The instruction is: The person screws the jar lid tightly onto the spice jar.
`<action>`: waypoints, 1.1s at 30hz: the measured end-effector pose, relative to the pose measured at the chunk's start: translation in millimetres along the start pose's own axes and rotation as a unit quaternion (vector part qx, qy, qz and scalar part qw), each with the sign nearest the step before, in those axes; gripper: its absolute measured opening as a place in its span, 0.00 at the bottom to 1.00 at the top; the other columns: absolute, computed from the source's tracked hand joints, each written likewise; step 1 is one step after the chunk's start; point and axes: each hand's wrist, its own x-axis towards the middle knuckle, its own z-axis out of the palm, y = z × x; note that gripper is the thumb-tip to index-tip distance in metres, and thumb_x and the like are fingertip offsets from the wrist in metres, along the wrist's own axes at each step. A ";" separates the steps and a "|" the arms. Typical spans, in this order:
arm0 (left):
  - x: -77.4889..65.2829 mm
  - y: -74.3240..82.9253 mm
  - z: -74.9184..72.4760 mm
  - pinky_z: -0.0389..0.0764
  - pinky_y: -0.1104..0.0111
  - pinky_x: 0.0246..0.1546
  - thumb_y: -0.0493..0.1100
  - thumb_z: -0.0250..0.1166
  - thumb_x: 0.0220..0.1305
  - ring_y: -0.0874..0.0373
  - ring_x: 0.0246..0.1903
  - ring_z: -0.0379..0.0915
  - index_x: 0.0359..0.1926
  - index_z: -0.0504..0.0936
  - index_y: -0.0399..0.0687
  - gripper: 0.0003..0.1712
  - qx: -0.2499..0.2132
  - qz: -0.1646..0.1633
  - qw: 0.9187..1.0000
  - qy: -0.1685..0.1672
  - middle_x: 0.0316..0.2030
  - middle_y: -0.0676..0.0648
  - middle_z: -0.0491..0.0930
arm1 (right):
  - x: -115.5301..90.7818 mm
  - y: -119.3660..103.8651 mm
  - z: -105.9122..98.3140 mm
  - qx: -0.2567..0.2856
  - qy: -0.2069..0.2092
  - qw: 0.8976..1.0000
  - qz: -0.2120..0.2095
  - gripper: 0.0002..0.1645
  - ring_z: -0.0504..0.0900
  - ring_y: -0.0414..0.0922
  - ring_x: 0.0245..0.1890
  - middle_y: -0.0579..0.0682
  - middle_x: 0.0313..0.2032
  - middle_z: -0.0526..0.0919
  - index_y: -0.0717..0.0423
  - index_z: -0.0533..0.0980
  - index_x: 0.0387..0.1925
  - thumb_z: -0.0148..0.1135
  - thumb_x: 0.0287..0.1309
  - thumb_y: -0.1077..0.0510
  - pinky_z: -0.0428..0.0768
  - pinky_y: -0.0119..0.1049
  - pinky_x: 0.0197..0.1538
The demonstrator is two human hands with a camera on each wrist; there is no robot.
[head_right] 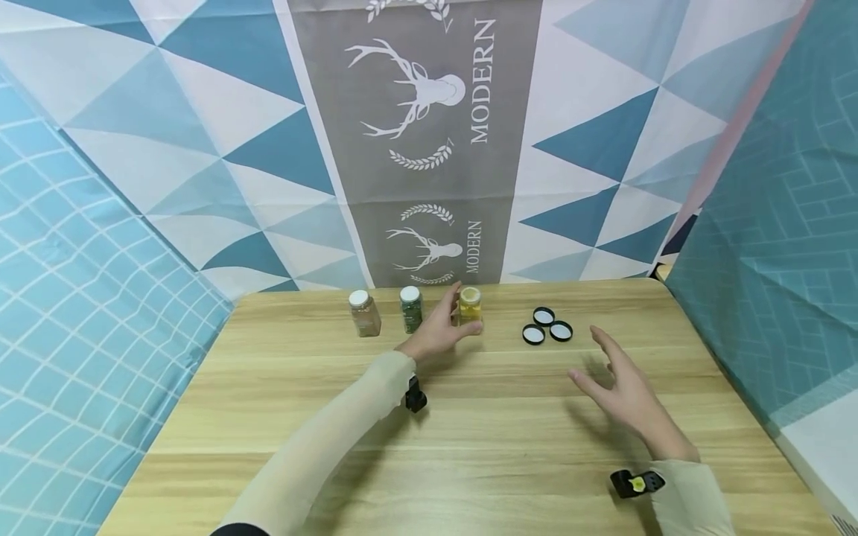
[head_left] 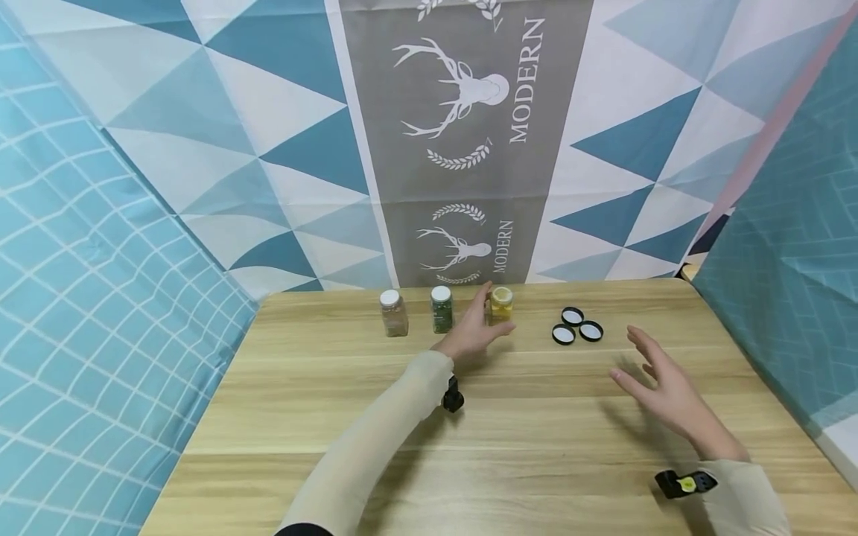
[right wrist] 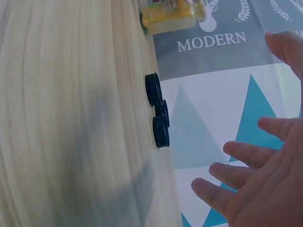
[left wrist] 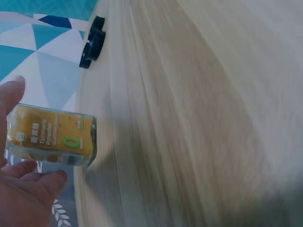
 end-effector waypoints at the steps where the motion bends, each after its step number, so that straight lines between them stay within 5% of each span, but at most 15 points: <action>1: 1.1 -0.2 -0.5 0.64 0.50 0.77 0.53 0.73 0.65 0.43 0.76 0.59 0.83 0.42 0.47 0.60 0.003 0.002 1.000 0.005 0.79 0.41 0.58 | 0.1 0.8 1.4 0.004 0.002 1.000 0.000 0.52 0.56 0.72 0.75 0.67 0.79 0.54 0.45 0.44 0.83 0.65 0.71 0.51 0.66 0.64 0.71; 3: 3.3 -0.8 -0.9 0.65 0.50 0.76 0.53 0.74 0.64 0.43 0.75 0.61 0.83 0.43 0.47 0.61 0.007 0.004 1.000 0.012 0.78 0.40 0.59 | 0.1 2.9 4.8 0.015 0.007 1.000 -0.001 0.51 0.59 0.73 0.73 0.68 0.78 0.56 0.45 0.45 0.83 0.64 0.72 0.52 0.71 0.41 0.74; 6: 6.9 -2.2 0.3 0.66 0.50 0.76 0.52 0.76 0.63 0.43 0.74 0.64 0.83 0.45 0.47 0.61 0.006 0.005 1.000 0.022 0.76 0.39 0.62 | -0.3 5.2 9.8 0.029 0.012 1.000 0.001 0.48 0.62 0.73 0.71 0.70 0.76 0.59 0.48 0.47 0.83 0.62 0.73 0.52 0.66 0.09 0.61; 9: 9.9 -3.5 2.0 0.68 0.52 0.74 0.50 0.76 0.62 0.43 0.71 0.67 0.82 0.48 0.47 0.59 0.003 0.008 0.999 0.035 0.73 0.40 0.67 | 0.0 4.4 13.2 0.043 0.008 0.999 0.010 0.46 0.64 0.73 0.70 0.72 0.74 0.61 0.51 0.48 0.82 0.61 0.74 0.52 0.62 0.04 0.55; 12: 12.2 -4.2 3.5 0.71 0.54 0.73 0.46 0.76 0.62 0.44 0.69 0.70 0.80 0.54 0.46 0.54 -0.003 0.014 0.999 0.050 0.70 0.40 0.72 | 0.7 0.3 14.1 0.042 -0.003 0.999 0.024 0.47 0.63 0.72 0.71 0.71 0.75 0.60 0.51 0.48 0.82 0.61 0.74 0.49 0.69 0.11 0.60; 15: 14.9 -5.7 5.8 0.76 0.58 0.69 0.44 0.75 0.64 0.46 0.65 0.75 0.75 0.64 0.43 0.44 0.001 0.028 0.998 0.063 0.65 0.40 0.77 | 0.9 -3.8 14.0 0.033 -0.012 0.999 0.034 0.48 0.61 0.72 0.73 0.70 0.76 0.59 0.52 0.46 0.83 0.61 0.74 0.47 0.77 0.40 0.70; 18: 16.7 -6.8 7.5 0.80 0.61 0.65 0.43 0.74 0.64 0.48 0.61 0.78 0.70 0.72 0.42 0.36 0.007 0.039 0.997 0.071 0.61 0.42 0.81 | 0.8 -5.4 13.8 0.024 -0.016 0.999 0.038 0.49 0.60 0.73 0.73 0.69 0.77 0.57 0.53 0.45 0.83 0.61 0.74 0.47 0.68 0.68 0.66; 33: 17.4 -9.7 8.2 0.82 0.64 0.62 0.45 0.74 0.65 0.48 0.59 0.80 0.71 0.72 0.41 0.37 -0.002 0.038 0.998 0.060 0.61 0.42 0.81 | 9.0 -2.9 16.6 -0.015 -0.047 0.999 -0.005 0.53 0.60 0.73 0.72 0.72 0.76 0.57 0.60 0.48 0.81 0.66 0.70 0.48 0.66 0.76 0.65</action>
